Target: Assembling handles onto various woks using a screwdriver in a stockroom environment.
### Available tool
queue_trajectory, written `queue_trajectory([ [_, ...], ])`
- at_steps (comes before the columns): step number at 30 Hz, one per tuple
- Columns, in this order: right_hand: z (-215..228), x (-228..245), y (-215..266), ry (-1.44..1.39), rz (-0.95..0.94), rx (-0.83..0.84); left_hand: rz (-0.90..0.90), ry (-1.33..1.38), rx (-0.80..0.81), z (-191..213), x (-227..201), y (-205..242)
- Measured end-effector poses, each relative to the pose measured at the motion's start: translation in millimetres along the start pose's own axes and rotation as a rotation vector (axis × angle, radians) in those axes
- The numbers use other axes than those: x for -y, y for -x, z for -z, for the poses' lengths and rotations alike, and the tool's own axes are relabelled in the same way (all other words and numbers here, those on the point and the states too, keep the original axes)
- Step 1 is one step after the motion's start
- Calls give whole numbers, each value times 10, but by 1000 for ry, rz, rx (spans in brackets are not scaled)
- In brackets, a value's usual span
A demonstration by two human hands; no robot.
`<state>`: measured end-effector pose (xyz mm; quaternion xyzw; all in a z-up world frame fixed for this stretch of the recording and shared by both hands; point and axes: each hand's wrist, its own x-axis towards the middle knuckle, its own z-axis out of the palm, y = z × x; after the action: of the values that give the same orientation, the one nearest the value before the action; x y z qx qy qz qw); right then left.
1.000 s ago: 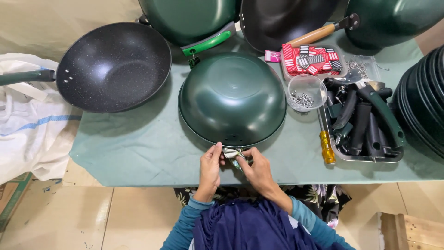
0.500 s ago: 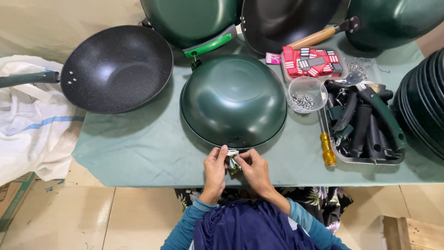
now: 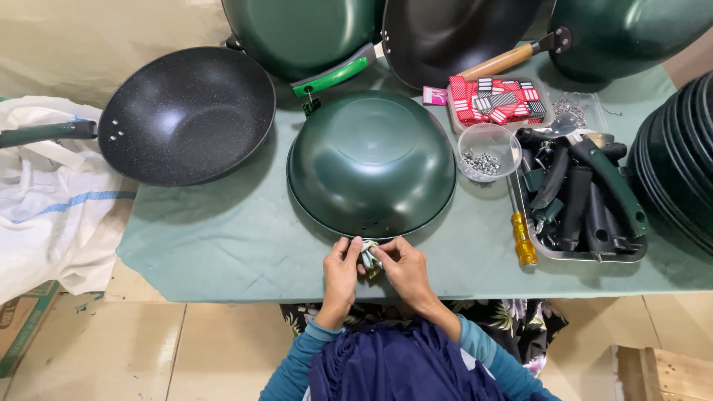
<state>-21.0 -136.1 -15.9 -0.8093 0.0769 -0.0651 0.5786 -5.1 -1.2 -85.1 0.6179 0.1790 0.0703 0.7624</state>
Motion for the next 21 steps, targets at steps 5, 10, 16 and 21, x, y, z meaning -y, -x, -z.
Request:
queue_trajectory([
  [5, 19, 15, 4, -40, -1, 22, 7, -102, 59, 28, -396, 95],
  [10, 66, 69, 17, -48, 9, 49, -9, -178, 80, 45, -564, 153],
  [16, 135, 128, 21, -83, 42, 101, 26, -455, 154, 94, -976, 265],
  [21, 176, 158, 19, -97, 43, 144, 49, -826, 201, 104, -1277, 235],
])
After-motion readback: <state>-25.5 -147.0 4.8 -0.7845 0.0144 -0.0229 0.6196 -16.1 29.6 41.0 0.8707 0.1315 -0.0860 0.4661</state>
